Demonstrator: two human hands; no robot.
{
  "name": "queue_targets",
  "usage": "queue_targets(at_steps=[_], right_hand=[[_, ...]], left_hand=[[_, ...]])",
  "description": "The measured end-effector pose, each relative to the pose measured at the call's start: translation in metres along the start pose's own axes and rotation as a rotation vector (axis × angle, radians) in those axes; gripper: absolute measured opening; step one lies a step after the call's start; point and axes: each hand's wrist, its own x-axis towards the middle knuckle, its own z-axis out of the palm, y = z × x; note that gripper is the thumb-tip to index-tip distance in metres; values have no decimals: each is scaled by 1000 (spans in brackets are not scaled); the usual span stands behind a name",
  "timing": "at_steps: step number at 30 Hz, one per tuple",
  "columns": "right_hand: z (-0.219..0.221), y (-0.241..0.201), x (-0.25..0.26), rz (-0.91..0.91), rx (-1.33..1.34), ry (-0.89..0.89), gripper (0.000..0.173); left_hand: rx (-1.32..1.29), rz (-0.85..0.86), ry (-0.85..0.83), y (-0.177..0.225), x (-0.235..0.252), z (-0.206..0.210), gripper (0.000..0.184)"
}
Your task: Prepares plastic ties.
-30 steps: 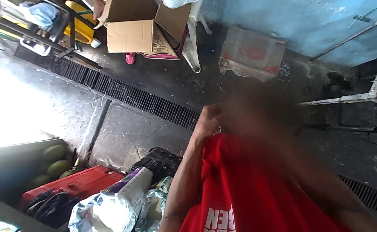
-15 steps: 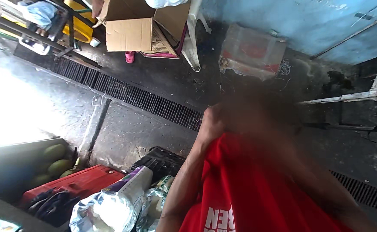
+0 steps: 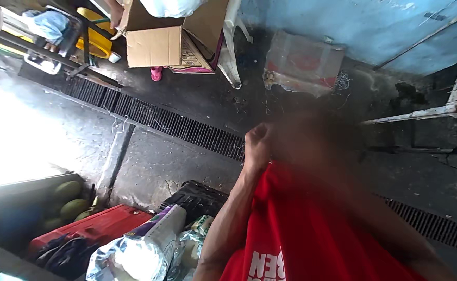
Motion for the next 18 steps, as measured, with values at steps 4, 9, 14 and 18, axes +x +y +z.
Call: queue_targets(at_steps=[4, 9, 14, 18], right_hand=[[-3, -7, 3, 8, -36, -2, 20], [-3, -10, 5, 13, -64, 12, 15], [5, 6, 2, 62, -101, 127, 15], [1, 5, 9, 104, -114, 149, 14]], left_hand=[[24, 27, 6, 0, -2, 3, 16], [54, 75, 32, 1, -5, 7, 16], [204, 190, -95, 1, -12, 6, 32], [229, 200, -223, 8, -13, 9, 43]])
